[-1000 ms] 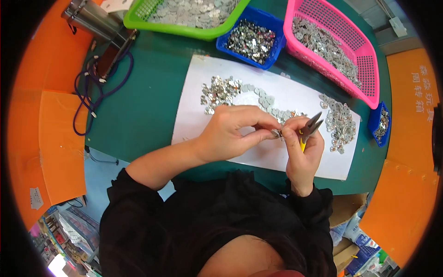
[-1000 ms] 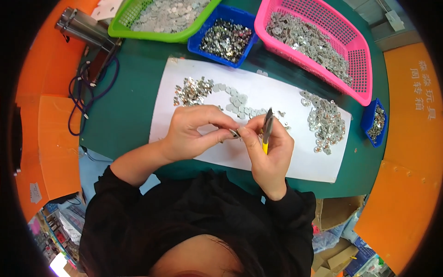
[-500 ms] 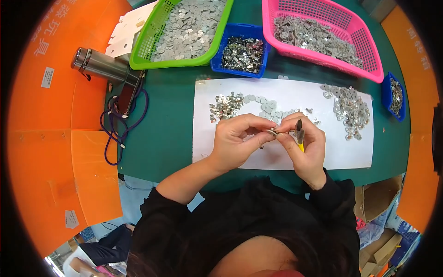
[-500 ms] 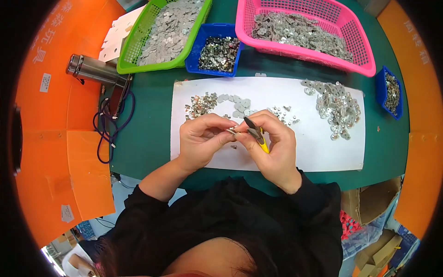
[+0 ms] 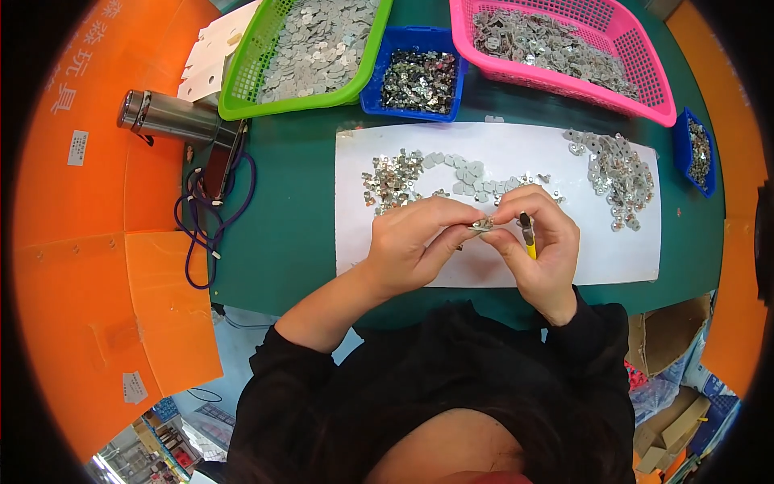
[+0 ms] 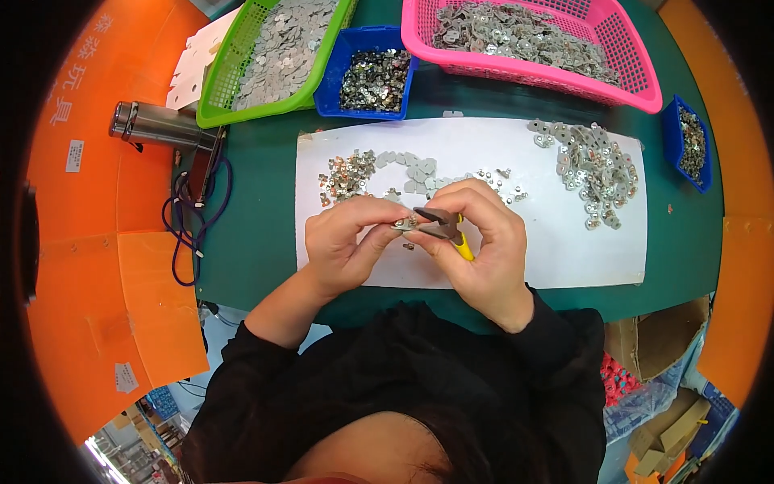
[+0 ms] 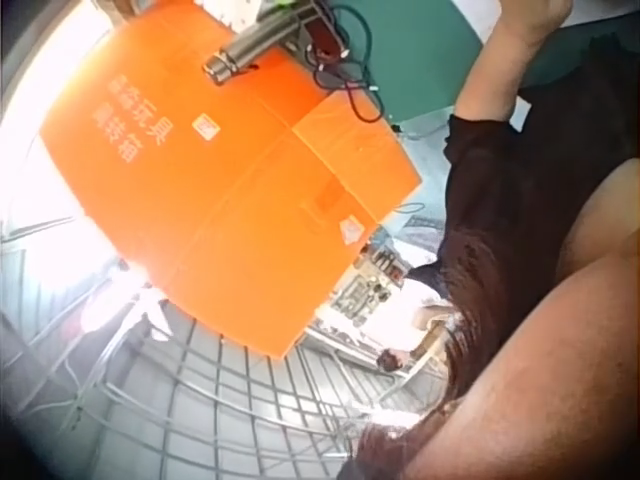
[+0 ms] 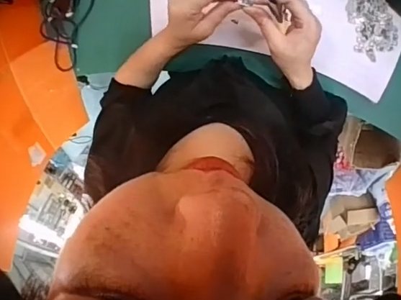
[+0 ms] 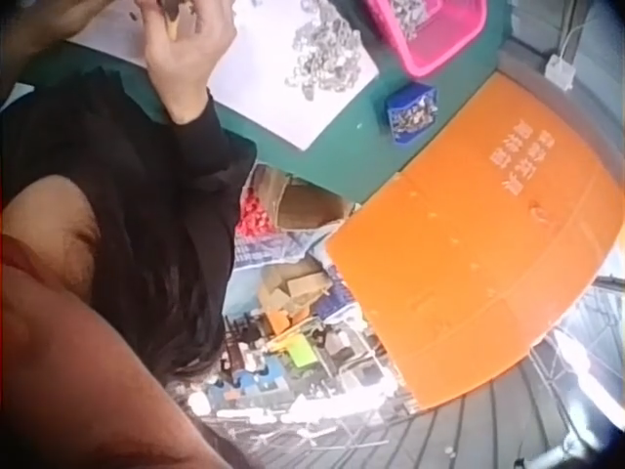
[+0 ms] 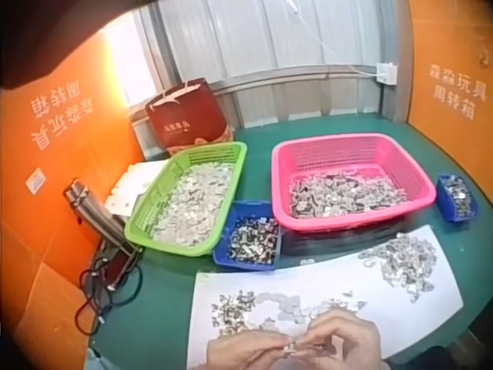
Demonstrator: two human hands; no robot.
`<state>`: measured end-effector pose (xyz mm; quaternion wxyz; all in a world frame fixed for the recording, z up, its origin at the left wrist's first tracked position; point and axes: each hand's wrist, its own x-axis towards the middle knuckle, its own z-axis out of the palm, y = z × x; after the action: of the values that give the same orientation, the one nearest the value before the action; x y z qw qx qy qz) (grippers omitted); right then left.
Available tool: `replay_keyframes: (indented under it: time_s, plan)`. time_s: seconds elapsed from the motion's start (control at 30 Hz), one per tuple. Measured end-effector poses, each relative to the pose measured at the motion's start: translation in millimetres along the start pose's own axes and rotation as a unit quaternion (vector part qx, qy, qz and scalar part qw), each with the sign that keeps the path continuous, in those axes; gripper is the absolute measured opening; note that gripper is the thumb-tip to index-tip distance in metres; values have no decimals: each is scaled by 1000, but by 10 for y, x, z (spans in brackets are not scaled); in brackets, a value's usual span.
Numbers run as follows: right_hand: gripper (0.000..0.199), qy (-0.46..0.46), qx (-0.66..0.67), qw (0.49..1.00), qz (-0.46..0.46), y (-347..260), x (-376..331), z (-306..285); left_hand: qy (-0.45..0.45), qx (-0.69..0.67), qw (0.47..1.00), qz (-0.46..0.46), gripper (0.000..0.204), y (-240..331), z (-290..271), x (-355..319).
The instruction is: Assembling small metal components using pliers at a factory workstation.
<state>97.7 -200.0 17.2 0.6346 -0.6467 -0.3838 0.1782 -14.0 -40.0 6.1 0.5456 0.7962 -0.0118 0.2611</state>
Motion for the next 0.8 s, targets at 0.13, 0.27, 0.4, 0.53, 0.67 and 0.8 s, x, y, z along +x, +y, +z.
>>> replay_keyframes:
  time_s: [0.13,0.27,0.4,0.53,0.67,0.8]
  plan:
    - [21,-16,-72,996,-58,-2,24,-52,-27,133,980,144,15,-23,-45,132]
    - [27,-18,-175,980,-98,-100,37,-138,-22,150,980,128,13,11,-81,46]
    - [33,-7,-279,955,-96,-104,-32,-252,20,93,992,81,12,21,-51,-10]
    - [34,-37,-341,927,-148,-92,-43,-227,39,71,993,82,15,-13,38,-16]
    - [32,-14,-311,943,-116,-90,-54,-198,83,70,989,106,17,-47,81,-15]
    - [31,-23,-308,944,-115,-79,-49,-196,90,75,988,101,16,-43,102,-11]
